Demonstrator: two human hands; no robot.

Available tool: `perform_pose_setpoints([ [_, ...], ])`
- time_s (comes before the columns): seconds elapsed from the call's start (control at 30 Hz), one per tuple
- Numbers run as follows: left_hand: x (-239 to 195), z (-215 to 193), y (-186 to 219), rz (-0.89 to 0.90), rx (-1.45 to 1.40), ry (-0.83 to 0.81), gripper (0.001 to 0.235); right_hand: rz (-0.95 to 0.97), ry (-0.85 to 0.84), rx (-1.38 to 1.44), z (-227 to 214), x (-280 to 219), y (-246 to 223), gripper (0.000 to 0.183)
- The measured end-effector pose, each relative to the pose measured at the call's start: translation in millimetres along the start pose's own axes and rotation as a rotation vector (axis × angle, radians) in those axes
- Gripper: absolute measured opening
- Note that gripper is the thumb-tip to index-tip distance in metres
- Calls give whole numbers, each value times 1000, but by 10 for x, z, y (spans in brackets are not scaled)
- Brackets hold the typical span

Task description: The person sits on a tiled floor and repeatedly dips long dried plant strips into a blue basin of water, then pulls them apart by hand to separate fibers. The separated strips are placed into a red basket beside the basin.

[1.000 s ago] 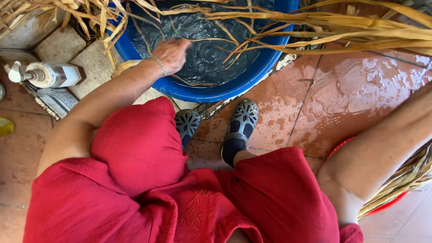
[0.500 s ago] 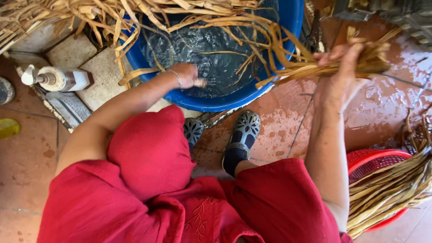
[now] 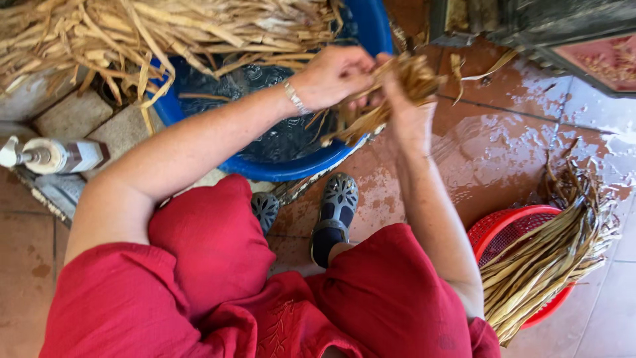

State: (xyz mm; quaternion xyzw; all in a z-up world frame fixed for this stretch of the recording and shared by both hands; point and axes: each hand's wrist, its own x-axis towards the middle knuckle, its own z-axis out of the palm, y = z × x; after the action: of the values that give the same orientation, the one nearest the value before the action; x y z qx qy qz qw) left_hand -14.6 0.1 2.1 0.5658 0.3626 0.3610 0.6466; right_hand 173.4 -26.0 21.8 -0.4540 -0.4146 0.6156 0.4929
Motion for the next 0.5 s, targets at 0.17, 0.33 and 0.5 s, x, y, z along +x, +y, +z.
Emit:
perform_pose_setpoints([
  [0.17, 272, 94, 304, 334, 687, 103, 32, -206, -13, 59, -212, 153, -218, 32],
  [0.33, 471, 246, 672, 578, 819, 244, 21, -202, -6, 228, -238, 321, -484, 52],
  [0.5, 500, 378, 683, 446, 871, 252, 21, -359, 113, 235, -188, 449, -371, 53],
])
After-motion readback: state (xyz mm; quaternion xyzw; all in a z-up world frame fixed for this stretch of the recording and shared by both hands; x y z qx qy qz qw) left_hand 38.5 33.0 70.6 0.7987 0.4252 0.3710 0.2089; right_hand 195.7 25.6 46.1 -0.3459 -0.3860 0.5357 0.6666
